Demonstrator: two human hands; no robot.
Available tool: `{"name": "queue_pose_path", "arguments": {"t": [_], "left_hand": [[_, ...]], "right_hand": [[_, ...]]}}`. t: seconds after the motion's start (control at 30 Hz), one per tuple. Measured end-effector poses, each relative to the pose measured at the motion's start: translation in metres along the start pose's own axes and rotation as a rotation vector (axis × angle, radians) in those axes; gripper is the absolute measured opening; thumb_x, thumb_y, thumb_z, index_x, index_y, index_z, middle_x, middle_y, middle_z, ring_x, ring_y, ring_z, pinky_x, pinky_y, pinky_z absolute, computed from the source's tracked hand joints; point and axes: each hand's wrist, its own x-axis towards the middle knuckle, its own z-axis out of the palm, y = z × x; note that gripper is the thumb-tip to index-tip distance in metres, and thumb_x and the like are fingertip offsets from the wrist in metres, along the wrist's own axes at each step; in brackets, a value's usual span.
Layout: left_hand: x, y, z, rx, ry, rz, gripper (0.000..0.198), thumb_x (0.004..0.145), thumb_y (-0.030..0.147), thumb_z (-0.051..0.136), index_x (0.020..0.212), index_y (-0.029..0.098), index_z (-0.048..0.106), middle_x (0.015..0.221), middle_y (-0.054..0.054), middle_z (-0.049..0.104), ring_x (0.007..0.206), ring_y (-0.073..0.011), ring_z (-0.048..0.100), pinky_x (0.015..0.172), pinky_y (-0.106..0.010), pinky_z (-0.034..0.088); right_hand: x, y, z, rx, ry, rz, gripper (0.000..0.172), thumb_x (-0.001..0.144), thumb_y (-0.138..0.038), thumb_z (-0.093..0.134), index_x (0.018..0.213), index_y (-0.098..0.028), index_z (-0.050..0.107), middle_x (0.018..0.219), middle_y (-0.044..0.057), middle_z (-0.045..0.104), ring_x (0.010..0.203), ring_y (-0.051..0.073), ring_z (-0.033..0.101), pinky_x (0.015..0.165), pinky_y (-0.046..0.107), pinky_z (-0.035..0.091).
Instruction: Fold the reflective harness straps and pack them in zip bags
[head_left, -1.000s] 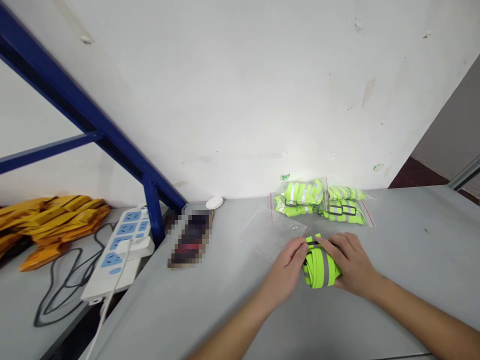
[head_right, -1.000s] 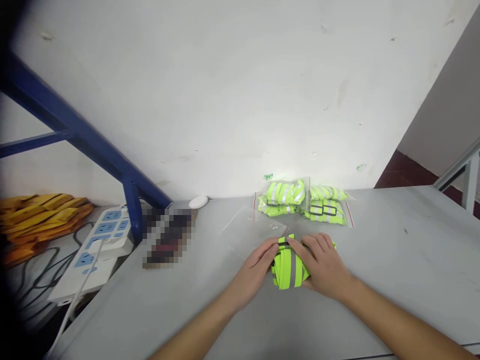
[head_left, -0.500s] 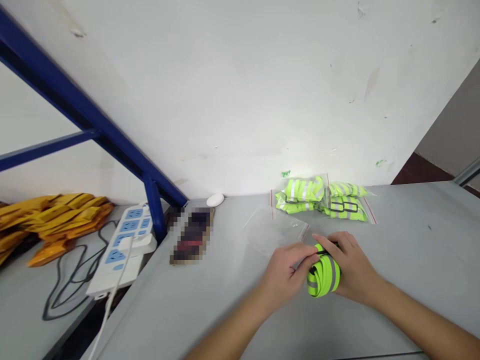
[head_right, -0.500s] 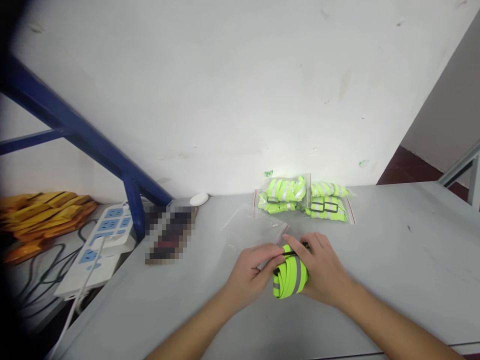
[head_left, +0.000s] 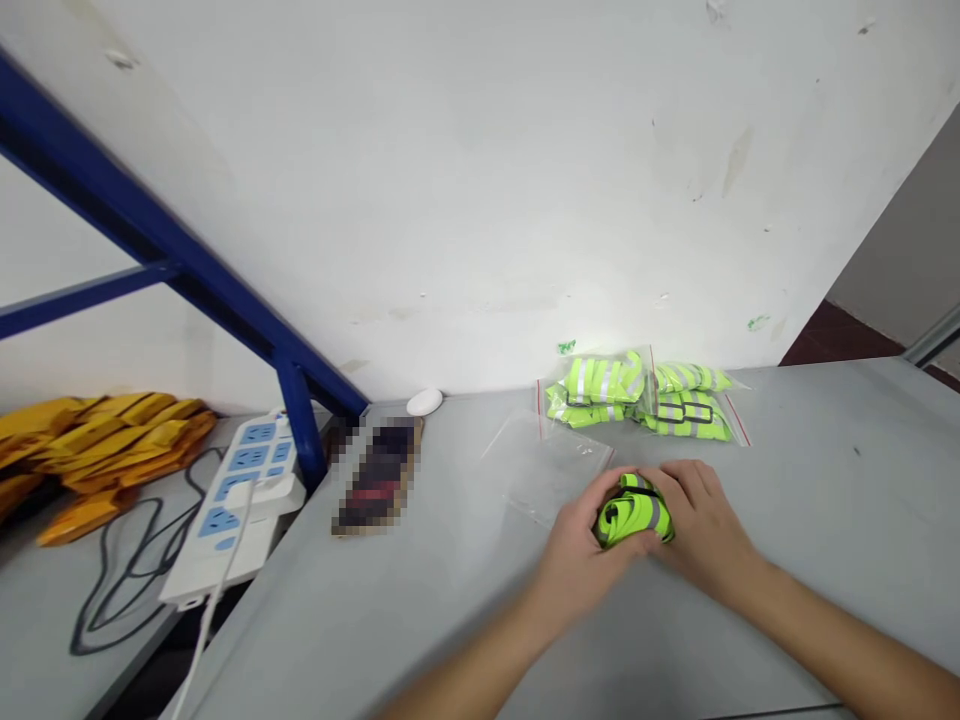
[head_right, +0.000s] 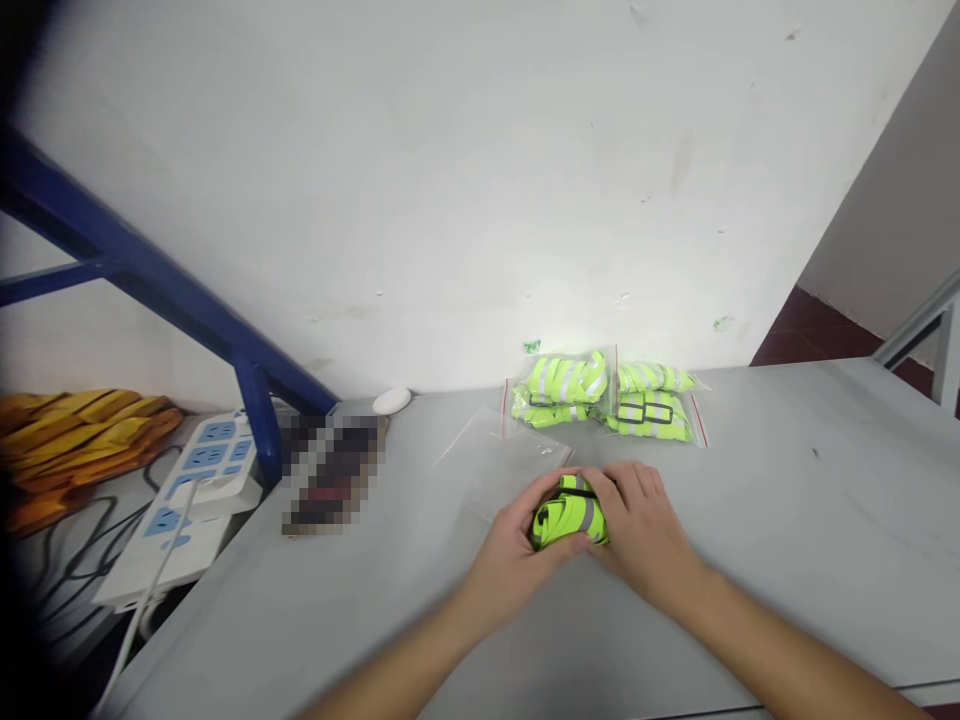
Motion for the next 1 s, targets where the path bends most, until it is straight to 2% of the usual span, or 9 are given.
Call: {"name": "queue_pose_path", "arguments": {"t": [0.17, 0.23, 0.3, 0.4, 0.5, 0.6, 0.77, 0.9, 1.0], "left_hand": [[0.005, -0.001, -0.003, -0.075, 0.115, 0.025, 0.039, 0.073, 0.028, 0.072, 0.109, 0.022, 0.06, 0.102, -0.004, 0.065, 0.093, -0.0193, 0.06, 0.08, -0.029, 0.049], [0.006, -0.003, -0.007, -0.107, 0.152, 0.029, 0.037, 0.073, 0.031, 0.072, 0.106, 0.022, 0.059, 0.102, -0.005, 0.065, 0.089, -0.0189, 0.061, 0.077, -0.028, 0.05], [0.007, -0.005, -0.01, -0.148, 0.158, 0.015, 0.038, 0.074, 0.034, 0.073, 0.107, 0.021, 0.058, 0.1, -0.005, 0.065, 0.083, -0.0179, 0.061, 0.072, -0.027, 0.051], [0.008, -0.008, -0.013, -0.198, 0.147, 0.002, 0.042, 0.074, 0.035, 0.074, 0.11, 0.022, 0.057, 0.098, -0.005, 0.065, 0.079, -0.0165, 0.061, 0.069, -0.027, 0.052], [0.009, -0.012, -0.014, -0.233, 0.123, -0.018, 0.043, 0.073, 0.035, 0.075, 0.11, 0.022, 0.056, 0.096, -0.004, 0.064, 0.078, -0.0156, 0.061, 0.069, -0.026, 0.052], [0.01, -0.012, -0.013, -0.293, 0.101, -0.051, 0.043, 0.073, 0.034, 0.075, 0.109, 0.022, 0.056, 0.098, -0.004, 0.065, 0.081, -0.0167, 0.063, 0.072, -0.028, 0.052], [0.012, -0.004, -0.012, -0.483, 0.195, -0.162, 0.046, 0.07, 0.036, 0.078, 0.108, 0.025, 0.055, 0.094, -0.001, 0.067, 0.078, -0.0157, 0.065, 0.068, -0.027, 0.052], [0.015, -0.001, -0.014, -0.564, 0.304, -0.253, 0.046, 0.071, 0.038, 0.077, 0.109, 0.027, 0.055, 0.098, 0.001, 0.067, 0.079, -0.0141, 0.065, 0.06, -0.021, 0.048], [0.017, -0.001, -0.016, -0.616, 0.334, -0.269, 0.045, 0.073, 0.038, 0.076, 0.11, 0.026, 0.055, 0.101, 0.0, 0.068, 0.079, -0.0137, 0.066, 0.06, -0.021, 0.048]], "right_hand": [[0.001, -0.002, -0.013, 0.345, -0.056, 0.106, 0.071, 0.078, -0.037, 0.068, 0.138, -0.021, 0.034, 0.112, 0.014, 0.052, 0.097, 0.027, 0.054, 0.081, 0.042, 0.051], [0.005, 0.001, -0.023, 0.507, -0.064, 0.232, 0.066, 0.08, -0.041, 0.066, 0.137, -0.025, 0.037, 0.113, 0.012, 0.052, 0.098, 0.025, 0.056, 0.081, 0.039, 0.053], [0.01, 0.006, -0.033, 0.648, -0.093, 0.348, 0.049, 0.086, -0.041, 0.059, 0.132, -0.027, 0.045, 0.113, 0.01, 0.055, 0.1, 0.024, 0.057, 0.083, 0.038, 0.052], [0.018, 0.017, -0.045, 0.867, -0.328, 0.494, 0.034, 0.089, -0.045, 0.054, 0.117, -0.026, 0.058, 0.109, 0.007, 0.061, 0.098, 0.023, 0.06, 0.081, 0.036, 0.053], [0.021, 0.026, -0.049, 1.041, -0.609, 0.628, 0.036, 0.088, -0.052, 0.055, 0.107, -0.023, 0.064, 0.098, 0.005, 0.066, 0.085, 0.021, 0.063, 0.071, 0.033, 0.053], [0.017, 0.034, -0.047, 1.145, -0.714, 0.714, 0.04, 0.086, -0.056, 0.056, 0.108, -0.023, 0.064, 0.097, 0.004, 0.068, 0.086, 0.021, 0.064, 0.073, 0.034, 0.052], [0.009, 0.042, -0.039, 1.375, -0.724, 0.712, 0.059, 0.074, -0.056, 0.07, 0.122, -0.023, 0.058, 0.11, 0.007, 0.068, 0.102, 0.025, 0.063, 0.085, 0.04, 0.051], [0.011, 0.035, -0.031, 1.595, -0.618, 0.747, 0.079, 0.064, -0.043, 0.082, 0.133, -0.025, 0.047, 0.117, 0.009, 0.066, 0.106, 0.026, 0.064, 0.092, 0.043, 0.049], [0.013, 0.021, -0.022, 1.65, -0.494, 0.8, 0.083, 0.06, -0.033, 0.085, 0.132, -0.024, 0.046, 0.119, 0.01, 0.066, 0.109, 0.027, 0.063, 0.094, 0.045, 0.048]]}}
